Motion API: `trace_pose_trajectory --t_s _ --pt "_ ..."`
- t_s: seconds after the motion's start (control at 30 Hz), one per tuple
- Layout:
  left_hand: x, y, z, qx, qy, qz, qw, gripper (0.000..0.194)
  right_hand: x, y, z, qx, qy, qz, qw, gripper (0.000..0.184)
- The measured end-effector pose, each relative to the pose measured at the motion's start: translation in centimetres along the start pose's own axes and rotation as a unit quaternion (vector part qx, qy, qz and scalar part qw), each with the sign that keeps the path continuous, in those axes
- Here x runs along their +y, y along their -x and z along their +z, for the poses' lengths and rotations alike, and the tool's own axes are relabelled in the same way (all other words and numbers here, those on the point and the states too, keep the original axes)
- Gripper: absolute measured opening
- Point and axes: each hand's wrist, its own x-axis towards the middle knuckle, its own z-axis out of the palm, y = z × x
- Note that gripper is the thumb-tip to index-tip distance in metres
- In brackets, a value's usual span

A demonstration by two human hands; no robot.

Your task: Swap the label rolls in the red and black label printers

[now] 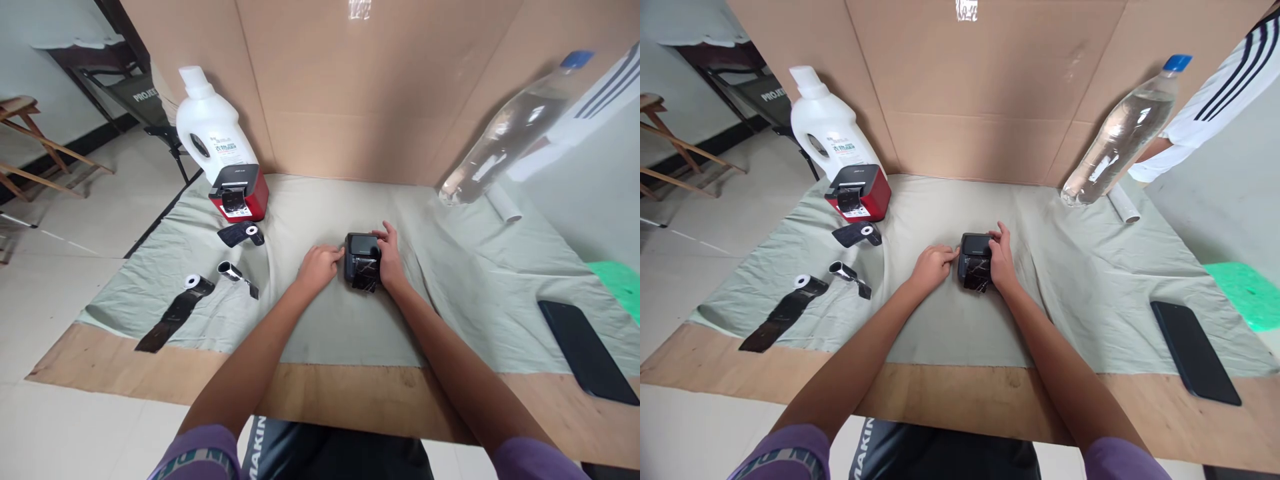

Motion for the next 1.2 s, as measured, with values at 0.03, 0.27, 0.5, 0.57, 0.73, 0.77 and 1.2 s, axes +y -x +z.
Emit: trace_pose_trajectory --t_s 0.03,0.27,0.5,0.57,0.73,0.77,1.2 --pt "0.1 0.0 0.0 -0.001 -0.005 0.001 1.000 0.048 -0.1 0.0 0.0 0.000 0.000 0.001 1.000 0.060" --pt "-0.2 0.0 0.4 0.018 0.013 0.005 1.000 0.047 -0.4 0.0 0.1 0.007 -0.011 0.011 1.000 0.060" --pt "-1.0 -0.2 1.2 0.061 0.159 0.007 0.985 0.039 -0.2 0.0 0.1 0.016 -0.010 0.007 1.000 0.059" --pt "-1.2 -0.3 1.3 0.064 0.194 0.000 0.979 0.037 -0.1 0.0 0.1 0.021 -0.004 0.007 1.000 0.059" --pt "-1.6 -0.7 1.4 0.056 0.296 -0.026 0.953 0.039 0.2 -0.3 0.0 0.016 -0.023 0.006 1.000 0.055" --pt "-1.7 -0.7 1.4 0.051 0.311 -0.037 0.948 0.039 0.2 -0.5 0.0 0.013 -0.030 0.010 0.999 0.053" --pt "-2.0 -0.7 1.5 0.050 0.386 -0.088 0.917 0.038 1.0 -1.7 0.3 0.070 -0.082 0.027 0.994 0.041"
